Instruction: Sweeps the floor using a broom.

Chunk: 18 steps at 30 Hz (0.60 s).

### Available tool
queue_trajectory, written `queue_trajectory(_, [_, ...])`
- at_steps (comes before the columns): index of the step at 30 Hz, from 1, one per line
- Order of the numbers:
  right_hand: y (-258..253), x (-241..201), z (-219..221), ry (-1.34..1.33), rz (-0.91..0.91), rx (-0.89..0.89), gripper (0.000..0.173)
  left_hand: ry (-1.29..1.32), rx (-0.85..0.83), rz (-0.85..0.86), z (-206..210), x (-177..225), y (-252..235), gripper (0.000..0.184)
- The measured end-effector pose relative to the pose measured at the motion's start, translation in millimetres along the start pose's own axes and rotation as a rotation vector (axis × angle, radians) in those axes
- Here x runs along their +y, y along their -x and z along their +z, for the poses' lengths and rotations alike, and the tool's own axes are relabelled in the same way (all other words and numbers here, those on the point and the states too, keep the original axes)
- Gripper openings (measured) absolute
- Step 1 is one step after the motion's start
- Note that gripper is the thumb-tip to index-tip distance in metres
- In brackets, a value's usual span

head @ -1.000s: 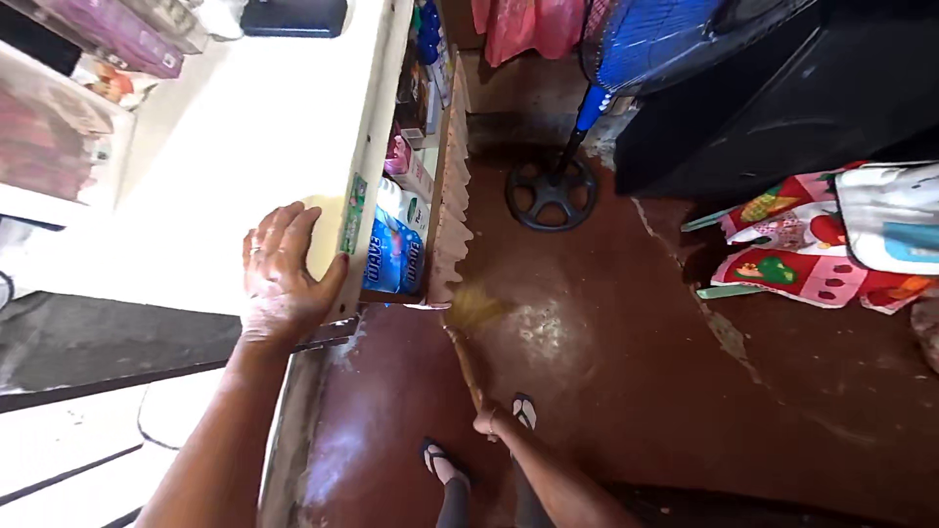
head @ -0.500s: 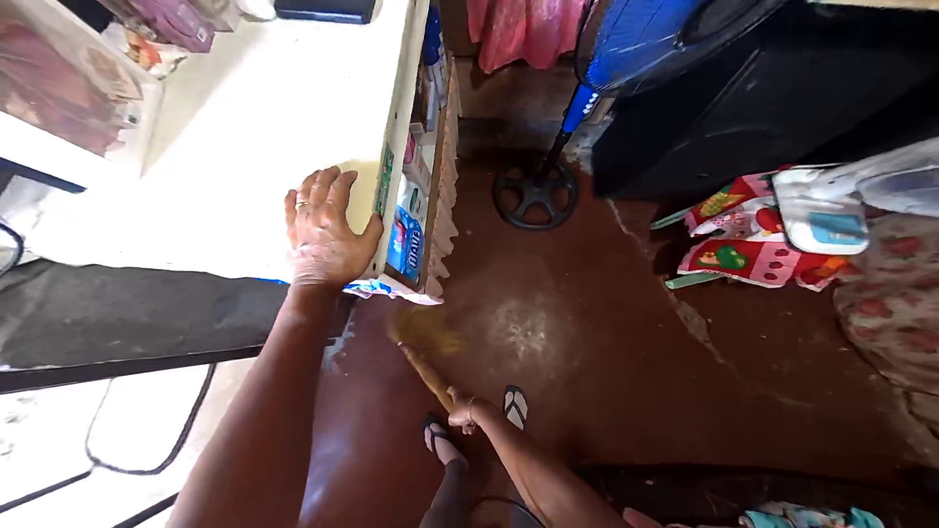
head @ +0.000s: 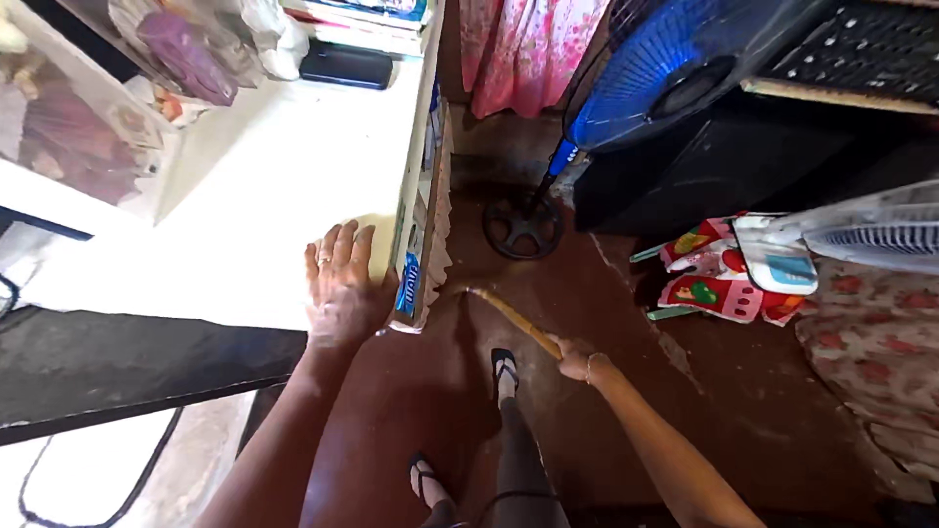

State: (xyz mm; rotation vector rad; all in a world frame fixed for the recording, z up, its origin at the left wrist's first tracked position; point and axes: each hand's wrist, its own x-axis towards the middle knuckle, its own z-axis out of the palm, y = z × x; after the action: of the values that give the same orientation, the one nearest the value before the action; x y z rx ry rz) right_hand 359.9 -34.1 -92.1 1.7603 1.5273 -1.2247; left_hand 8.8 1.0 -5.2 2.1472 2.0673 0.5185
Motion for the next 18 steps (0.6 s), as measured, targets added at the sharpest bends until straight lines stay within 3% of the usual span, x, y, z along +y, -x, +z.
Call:
queue_trajectory(5, [-136.2,-40.8,-105.1,-0.027,0.031,0.131,0.086,-0.054,0.099,0.008,2.4,1.2,0.8,0.059])
queue_trajectory(10, [-262.1,-100.5,-172.0,-0.127,0.114,0.097,0.064,-0.072,0.125,-0.008,-2.5,2.4,-5.9,0.06])
queue_trajectory(14, [-317.7,-130.2,-143.7,-0.049,-0.028,0.027,0.062,-0.066,0.099,-0.004,-1.7,-7.8,-3.0,0.059])
queue_trajectory(16, [-302.8,-132.6,-108.1,-0.028,-0.106,-0.083,0.062,-0.073,0.077,-0.01,-3.3,-9.6,-2.7,0.061])
queue_trajectory(18, [-288.7,-132.5,-73.7,0.196,-0.196,-0.214,0.071,-0.07,0.074,-0.024,-3.2,-8.5,-3.1,0.06])
